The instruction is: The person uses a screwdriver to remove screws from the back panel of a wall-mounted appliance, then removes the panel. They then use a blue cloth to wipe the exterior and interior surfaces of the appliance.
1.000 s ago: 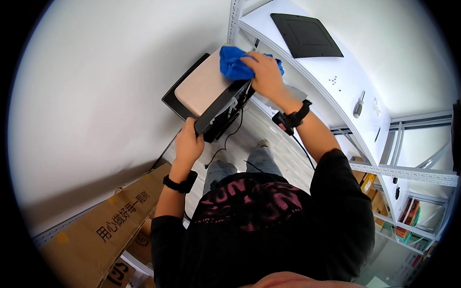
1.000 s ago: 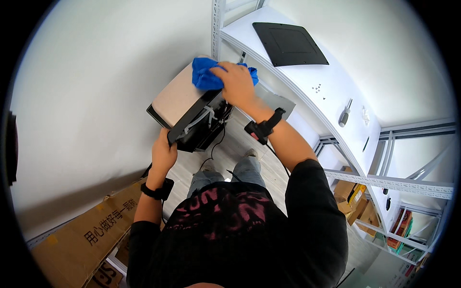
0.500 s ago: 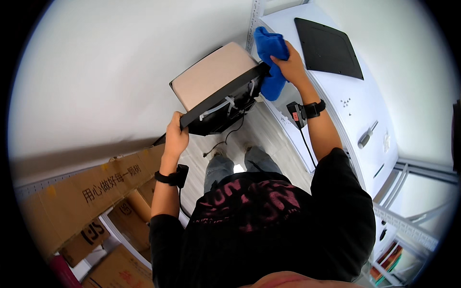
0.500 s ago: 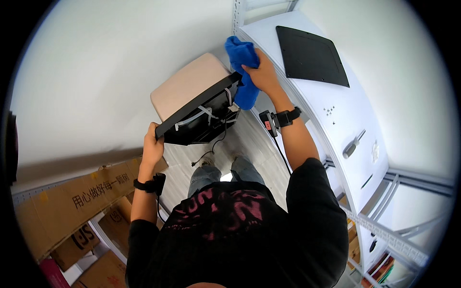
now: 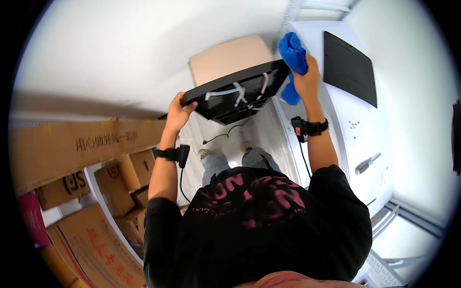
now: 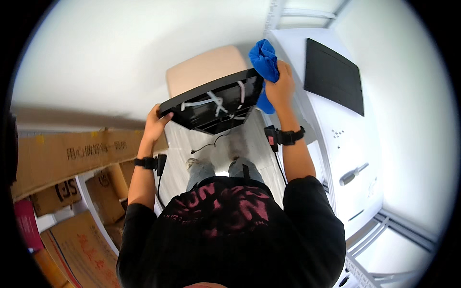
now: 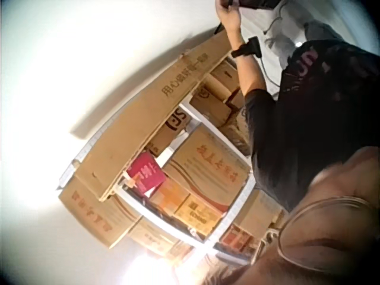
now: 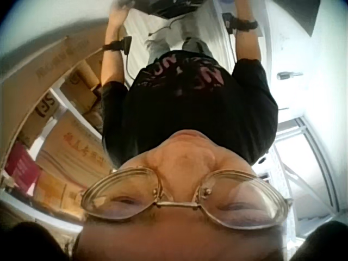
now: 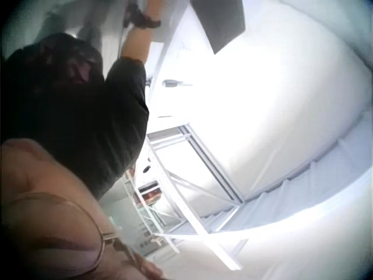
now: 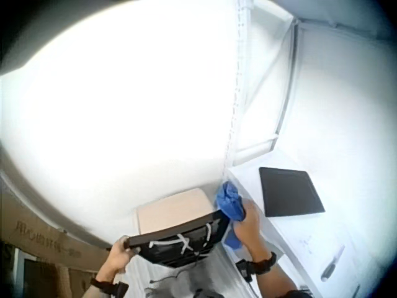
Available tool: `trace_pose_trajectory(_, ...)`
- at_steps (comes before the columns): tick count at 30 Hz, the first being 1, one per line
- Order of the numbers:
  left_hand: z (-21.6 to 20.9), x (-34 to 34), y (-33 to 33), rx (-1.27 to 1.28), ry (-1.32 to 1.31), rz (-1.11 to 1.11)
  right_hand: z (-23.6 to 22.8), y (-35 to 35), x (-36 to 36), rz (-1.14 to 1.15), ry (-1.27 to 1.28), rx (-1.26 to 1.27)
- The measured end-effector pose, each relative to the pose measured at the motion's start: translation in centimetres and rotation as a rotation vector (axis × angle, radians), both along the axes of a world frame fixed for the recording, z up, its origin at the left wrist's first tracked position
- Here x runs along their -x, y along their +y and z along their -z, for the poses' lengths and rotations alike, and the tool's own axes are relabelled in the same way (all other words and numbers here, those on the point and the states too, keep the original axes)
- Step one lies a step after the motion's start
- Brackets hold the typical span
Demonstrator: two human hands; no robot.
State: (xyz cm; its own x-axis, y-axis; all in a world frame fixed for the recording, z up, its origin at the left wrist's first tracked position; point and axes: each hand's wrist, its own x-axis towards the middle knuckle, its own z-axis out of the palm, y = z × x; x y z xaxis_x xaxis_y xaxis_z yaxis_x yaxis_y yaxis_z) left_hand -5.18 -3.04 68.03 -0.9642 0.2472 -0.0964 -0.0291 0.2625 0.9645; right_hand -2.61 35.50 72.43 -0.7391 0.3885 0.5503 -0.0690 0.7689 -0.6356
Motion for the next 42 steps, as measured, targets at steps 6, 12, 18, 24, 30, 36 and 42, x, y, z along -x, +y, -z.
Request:
trace_pose_trajectory(6, 0.4, -0.9, -2.0, -0.408, -0.250, 0.038, -3.3, -8.1, -0.8, -0.268, 0.020, -0.434)
trace_pose_trajectory(12, 1.5, -1.1, -3.1, -0.565, -0.351, 0.107, -3.0, -18.0, -1.3, -0.328, 0.056, -0.483)
trace_pose_trajectory(18, 3.8, -1.0, -3.8, -0.443, -0.381, 0.042, -2.4, -25.6, -1.0, -0.462, 0.093, -0.499)
trace_pose_trajectory(24, 5.5, -1.8, -5.0, -0.435, -0.103, 0.181, -2.0, -27.4, -1.9, -0.607, 0.136, -0.502)
trace_pose_trajectory(30, 2.2, -0.2, -3.7, -0.203, -0.108, 0.197, -2.6, -21.3, -2.1, -0.549, 0.109, -0.340)
trace_pose_trajectory(36, -2.2, 0.0, -1.5, -0.126, 0.076, 0.113, -0.4, -9.6, -3.9, -0.157, 0.271, -0.150)
trace_pose_trajectory(42, -2.7, -2.2, 0.2, 0.055, 0.227, -0.064, 2.3, -5.0, -8.7, -0.141, -0.062, 0.009)
